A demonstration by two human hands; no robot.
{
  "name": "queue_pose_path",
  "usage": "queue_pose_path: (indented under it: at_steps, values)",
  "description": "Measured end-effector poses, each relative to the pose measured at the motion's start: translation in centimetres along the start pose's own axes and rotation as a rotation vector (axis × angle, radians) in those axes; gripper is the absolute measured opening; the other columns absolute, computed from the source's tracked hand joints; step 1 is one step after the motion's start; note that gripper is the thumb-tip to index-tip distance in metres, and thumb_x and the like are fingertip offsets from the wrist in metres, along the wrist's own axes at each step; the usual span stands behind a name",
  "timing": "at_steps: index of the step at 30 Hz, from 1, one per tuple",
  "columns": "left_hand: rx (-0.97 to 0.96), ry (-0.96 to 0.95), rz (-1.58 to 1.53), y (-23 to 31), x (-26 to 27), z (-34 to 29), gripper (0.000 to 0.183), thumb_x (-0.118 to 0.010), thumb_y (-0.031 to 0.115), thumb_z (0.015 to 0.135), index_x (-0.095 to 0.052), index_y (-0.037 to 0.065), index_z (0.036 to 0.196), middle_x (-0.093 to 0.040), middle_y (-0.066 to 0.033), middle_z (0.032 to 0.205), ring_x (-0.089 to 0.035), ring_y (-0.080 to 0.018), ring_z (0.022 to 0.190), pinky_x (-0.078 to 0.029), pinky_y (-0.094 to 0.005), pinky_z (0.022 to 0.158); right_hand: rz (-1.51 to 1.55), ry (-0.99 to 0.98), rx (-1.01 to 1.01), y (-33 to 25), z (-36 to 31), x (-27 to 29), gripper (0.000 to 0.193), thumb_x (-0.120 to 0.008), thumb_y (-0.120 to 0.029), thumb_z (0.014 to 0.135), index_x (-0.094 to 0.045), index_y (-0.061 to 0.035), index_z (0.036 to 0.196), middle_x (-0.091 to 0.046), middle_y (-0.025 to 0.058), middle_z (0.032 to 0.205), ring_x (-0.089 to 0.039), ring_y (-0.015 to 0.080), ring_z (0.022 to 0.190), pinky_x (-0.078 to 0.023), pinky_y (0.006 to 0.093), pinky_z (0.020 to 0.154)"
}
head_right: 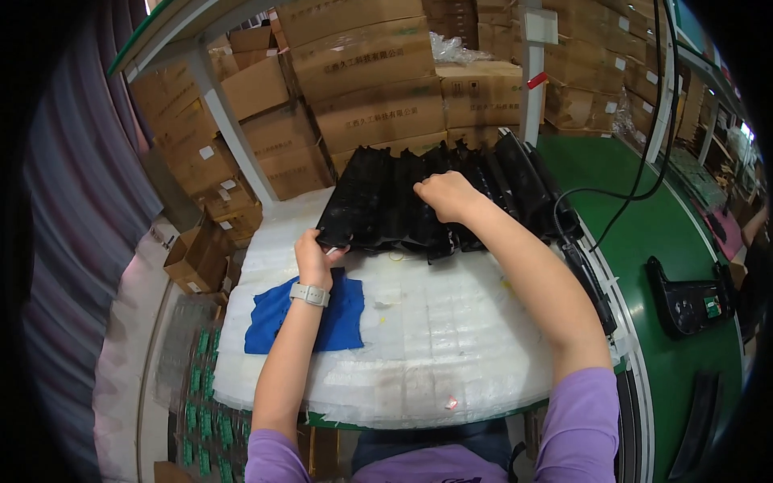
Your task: Assembling electronic components and circuit boards into toner cartridge housings using an electric screwdriver.
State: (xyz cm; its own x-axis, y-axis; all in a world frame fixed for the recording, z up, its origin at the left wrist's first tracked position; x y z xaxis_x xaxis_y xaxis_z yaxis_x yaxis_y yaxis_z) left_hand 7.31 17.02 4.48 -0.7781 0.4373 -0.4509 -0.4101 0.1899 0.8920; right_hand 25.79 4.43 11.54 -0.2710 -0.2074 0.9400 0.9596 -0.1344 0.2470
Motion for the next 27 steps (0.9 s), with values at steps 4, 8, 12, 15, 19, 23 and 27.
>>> queue_pose_path:
  at_steps: [4, 8, 12, 15, 19, 23, 27]
  values:
    - [-0.049, 0.057, 0.033, 1.7, 3.4, -0.3, 0.024, -0.04, 0.019, 0.085, -0.05, -0.002, 0.09, -0.056, -0.0138, 0.085, -0.06, -0.0229, 0.072, -0.055, -0.0374, 0.055, -0.142, 0.072, 0.179, -0.6, -0.4, 0.2, 0.02, -0.064, -0.003, 0.064, -0.058, -0.007, 0.082, -0.063, 0.0065, 0.079, -0.061, 0.0241, 0.086, -0.048, 0.0349, 0.07]
    - [-0.055, 0.118, 0.029, 2.8, 7.1, -1.0, 0.023, -0.041, 0.019, 0.084, -0.05, -0.002, 0.09, -0.058, -0.0151, 0.086, -0.06, -0.0235, 0.071, -0.055, -0.0379, 0.057, -0.105, 0.123, 0.319, -1.5, -1.0, 0.7, 0.014, -0.062, -0.006, 0.067, -0.058, -0.0083, 0.081, -0.062, 0.0049, 0.078, -0.061, 0.0213, 0.084, -0.048, 0.0327, 0.071]
    - [-0.061, 0.202, 0.0, 2.5, 10.3, -1.7, 0.024, -0.042, 0.019, 0.083, -0.049, -0.003, 0.09, -0.058, -0.0162, 0.086, -0.061, -0.025, 0.07, -0.055, -0.0387, 0.058, -0.273, 0.264, 0.489, -3.3, -2.0, 1.7, 0.009, -0.056, -0.009, 0.072, -0.056, -0.0082, 0.081, -0.059, 0.0027, 0.076, -0.058, 0.0195, 0.081, -0.047, 0.0302, 0.07]
    - [-0.073, 0.215, 0.001, 2.8, 11.7, -1.8, 0.024, -0.041, 0.019, 0.084, -0.049, -0.003, 0.09, -0.058, -0.0164, 0.086, -0.061, -0.0256, 0.07, -0.055, -0.0388, 0.058, -0.285, 0.385, 0.556, -4.7, -2.9, 4.6, 0.009, -0.053, -0.01, 0.073, -0.053, -0.0067, 0.082, -0.055, 0.003, 0.077, -0.056, 0.0198, 0.08, -0.046, 0.0294, 0.069]
    - [-0.107, 0.235, -0.07, 3.7, 11.9, -2.4, 0.026, -0.041, 0.021, 0.086, -0.048, -0.003, 0.093, -0.058, -0.0164, 0.086, -0.061, -0.0262, 0.07, -0.054, -0.0388, 0.057, -0.188, 0.508, 0.518, -5.4, -3.0, 9.6, 0.012, -0.053, -0.01, 0.074, -0.049, -0.0055, 0.084, -0.049, 0.0053, 0.079, -0.053, 0.021, 0.077, -0.047, 0.0302, 0.067]
    - [-0.117, 0.201, -0.083, 3.6, 11.1, -2.5, 0.026, -0.04, 0.021, 0.086, -0.048, -0.002, 0.094, -0.059, -0.0167, 0.086, -0.061, -0.0265, 0.07, -0.054, -0.0389, 0.057, 0.0, 0.265, 0.218, -1.9, -1.7, 7.8, 0.014, -0.054, -0.003, 0.072, -0.053, -0.0048, 0.085, -0.055, 0.0084, 0.084, -0.059, 0.0253, 0.083, -0.049, 0.0354, 0.067]
    - [-0.072, 0.174, -0.064, 2.4, 10.9, -2.4, 0.027, -0.04, 0.021, 0.086, -0.048, -0.003, 0.095, -0.06, -0.0179, 0.087, -0.063, -0.0278, 0.07, -0.054, -0.0374, 0.057, 0.231, -0.049, 0.15, -2.9, -3.8, 4.7, 0.032, -0.055, 0.003, 0.064, -0.063, -0.0077, 0.093, -0.062, 0.0081, 0.093, -0.059, 0.0263, 0.092, -0.049, 0.0377, 0.076]
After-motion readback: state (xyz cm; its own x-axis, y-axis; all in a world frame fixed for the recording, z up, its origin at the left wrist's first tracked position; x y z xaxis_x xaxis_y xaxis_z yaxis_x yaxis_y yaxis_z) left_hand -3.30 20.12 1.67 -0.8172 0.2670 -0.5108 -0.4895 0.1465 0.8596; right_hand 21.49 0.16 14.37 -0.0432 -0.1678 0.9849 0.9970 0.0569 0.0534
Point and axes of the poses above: each hand's wrist, its own z-axis towards the middle knuckle, its own x-axis out of the back of the hand, y = z × x, the point moved 10 cm from there along z, towards the middle knuckle
